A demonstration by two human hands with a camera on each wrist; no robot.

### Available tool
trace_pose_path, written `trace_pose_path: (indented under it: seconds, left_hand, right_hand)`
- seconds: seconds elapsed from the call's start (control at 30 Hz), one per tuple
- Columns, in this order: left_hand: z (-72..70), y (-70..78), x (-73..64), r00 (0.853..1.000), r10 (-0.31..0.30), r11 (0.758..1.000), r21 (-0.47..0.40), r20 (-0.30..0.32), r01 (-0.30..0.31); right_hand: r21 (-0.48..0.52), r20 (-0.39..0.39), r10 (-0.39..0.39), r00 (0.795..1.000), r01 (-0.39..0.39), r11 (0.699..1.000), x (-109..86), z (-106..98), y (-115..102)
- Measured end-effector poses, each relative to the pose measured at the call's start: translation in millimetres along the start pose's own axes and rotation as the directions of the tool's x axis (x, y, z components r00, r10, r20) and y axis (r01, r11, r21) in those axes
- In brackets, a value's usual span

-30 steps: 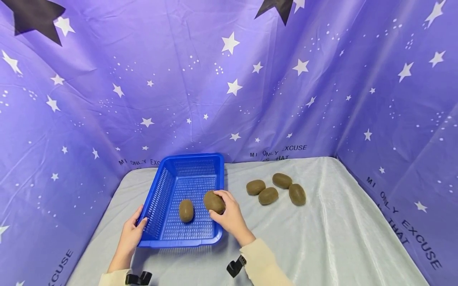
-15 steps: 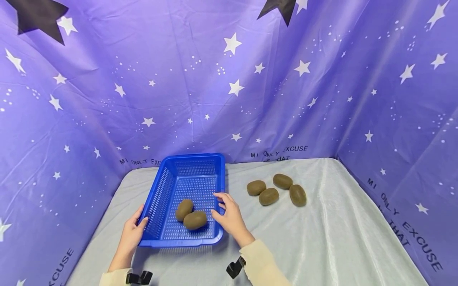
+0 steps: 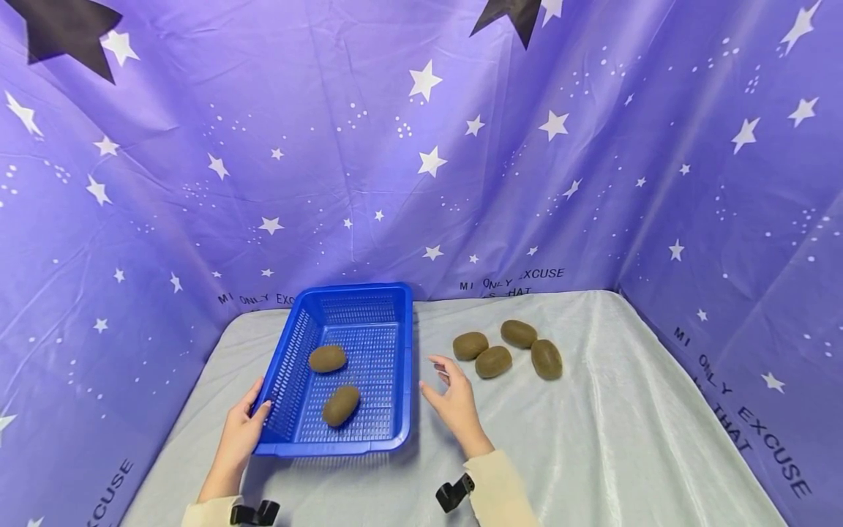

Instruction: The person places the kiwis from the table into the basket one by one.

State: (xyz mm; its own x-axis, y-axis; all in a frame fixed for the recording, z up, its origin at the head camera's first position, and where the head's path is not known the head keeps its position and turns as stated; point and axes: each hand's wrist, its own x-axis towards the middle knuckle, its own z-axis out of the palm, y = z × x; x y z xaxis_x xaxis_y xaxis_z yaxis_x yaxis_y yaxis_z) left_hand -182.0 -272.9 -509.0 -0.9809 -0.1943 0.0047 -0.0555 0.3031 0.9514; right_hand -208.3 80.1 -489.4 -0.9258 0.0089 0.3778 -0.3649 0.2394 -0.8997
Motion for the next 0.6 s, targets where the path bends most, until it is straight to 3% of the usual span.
trace_pose_path:
  seconds: [0.1, 0.23, 0.6]
  left_hand:
    - [-0.3, -0.4, 0.1, 1.000, -0.003, 1.000, 0.001, 0.000, 0.003]
    - [-0.4, -0.8, -0.1, 1.000, -0.011, 1.000, 0.004, 0.004, 0.011]
    - [0.7, -1.5, 0.9, 1.000, -0.014, 1.000, 0.003, -0.003, 0.014]
  right_hand:
    - [-0.062, -0.063, -0.016, 0.998, 0.012, 0.998, 1.6, -8, 24]
    - [-0.063, -0.116, 0.044, 0.992, -0.052, 0.997, 3.1, -21, 52]
    - [-0.047, -0.305, 0.121, 0.945, -0.142, 0.989, 5.0, -50, 85]
